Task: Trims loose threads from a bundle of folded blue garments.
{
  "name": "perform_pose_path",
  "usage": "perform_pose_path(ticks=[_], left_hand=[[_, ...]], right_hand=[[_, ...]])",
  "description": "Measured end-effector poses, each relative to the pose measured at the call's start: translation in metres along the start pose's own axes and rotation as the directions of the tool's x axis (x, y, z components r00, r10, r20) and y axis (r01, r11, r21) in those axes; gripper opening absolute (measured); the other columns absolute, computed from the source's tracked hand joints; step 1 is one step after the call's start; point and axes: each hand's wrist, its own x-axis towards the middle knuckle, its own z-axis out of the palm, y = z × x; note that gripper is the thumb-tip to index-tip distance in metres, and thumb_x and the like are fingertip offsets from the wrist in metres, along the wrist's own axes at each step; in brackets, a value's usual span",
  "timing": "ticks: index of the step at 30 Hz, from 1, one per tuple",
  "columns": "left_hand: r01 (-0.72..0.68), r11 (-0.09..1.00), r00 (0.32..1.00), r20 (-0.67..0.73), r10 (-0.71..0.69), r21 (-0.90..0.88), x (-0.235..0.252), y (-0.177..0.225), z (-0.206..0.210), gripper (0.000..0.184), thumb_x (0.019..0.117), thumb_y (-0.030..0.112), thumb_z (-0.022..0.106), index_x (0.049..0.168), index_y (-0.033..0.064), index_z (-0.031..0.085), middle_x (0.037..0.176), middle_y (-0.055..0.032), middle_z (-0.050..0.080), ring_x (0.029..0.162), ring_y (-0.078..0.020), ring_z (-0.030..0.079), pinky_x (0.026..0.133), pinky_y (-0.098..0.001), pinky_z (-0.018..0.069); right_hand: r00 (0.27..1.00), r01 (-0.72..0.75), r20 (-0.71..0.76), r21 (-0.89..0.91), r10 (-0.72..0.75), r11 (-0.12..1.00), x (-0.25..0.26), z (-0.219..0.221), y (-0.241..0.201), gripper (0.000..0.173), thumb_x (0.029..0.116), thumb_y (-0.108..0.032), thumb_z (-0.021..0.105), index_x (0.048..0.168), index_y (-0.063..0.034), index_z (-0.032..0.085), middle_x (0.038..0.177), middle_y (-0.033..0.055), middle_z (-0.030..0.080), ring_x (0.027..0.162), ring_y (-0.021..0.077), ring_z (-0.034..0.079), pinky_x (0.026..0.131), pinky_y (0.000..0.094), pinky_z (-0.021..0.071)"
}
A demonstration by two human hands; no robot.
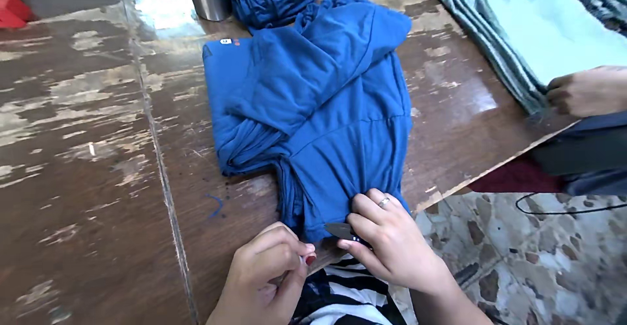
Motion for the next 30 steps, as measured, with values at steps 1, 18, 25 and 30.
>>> perform_pose_path(ticks=[1,18,25,30], left_hand=[[-0.003,1.0,1.0,0.01,0.003,-0.009,0.0,0.0,0.0,0.012,0.095,0.007,0.066,0.085,0.0073,0.059,0.092,-0.0011,0.067,0.092,-0.0071,0.066,0.083,-0.02,0.0559],[0.335,0.816,0.942,-0.19,-0.276,0.471,-0.002,0.0,-0.047,0.015,0.0972,0.02,0.058,0.098,0.0073,0.066,0.097,-0.0009,0.071,0.086,-0.0024,0.067,0.075,-0.0182,0.0567],[0.306,0.6,0.9,-0.019,-0.435,0.739,-0.004,-0.014,-0.047,0.044,0.0958,0.006,0.046,0.135,0.0026,0.065,0.147,-0.0175,0.056,0.14,-0.0484,0.044,0.109,-0.0681,0.0375],[0.091,0.859,0.899,0.33,-0.288,0.503,-0.048,0.025,-0.006,0.028,0.0991,0.005,0.05,0.117,0.001,0.071,0.137,-0.0137,0.066,0.137,-0.0312,0.055,0.112,-0.0533,0.0426]], right_hand=[[1.0,-0.004,-0.006,-0.004,0.004,1.0,0.0,0.001,-0.001,0.054,0.107,-0.054,0.033,0.078,-0.0152,0.057,0.082,0.0049,0.053,0.081,0.0244,0.052,0.068,0.0383,0.0393],[1.0,0.008,-0.01,0.357,-0.004,0.934,-0.009,-0.013,0.019,0.052,0.1061,-0.054,0.04,0.081,-0.0098,0.053,0.084,0.007,0.051,0.084,0.0188,0.051,0.08,0.0332,0.0415],[1.0,0.017,-0.018,0.384,-0.011,0.923,-0.006,-0.013,0.023,0.051,0.1058,-0.053,0.042,0.081,-0.0094,0.052,0.083,0.0062,0.051,0.083,0.0165,0.051,0.079,0.0314,0.0411],[0.999,0.028,-0.032,0.499,-0.013,0.866,-0.01,-0.017,0.028,0.052,0.1063,-0.053,0.042,0.082,-0.008,0.051,0.087,0.0073,0.051,0.088,0.0146,0.052,0.082,0.0282,0.0424]])
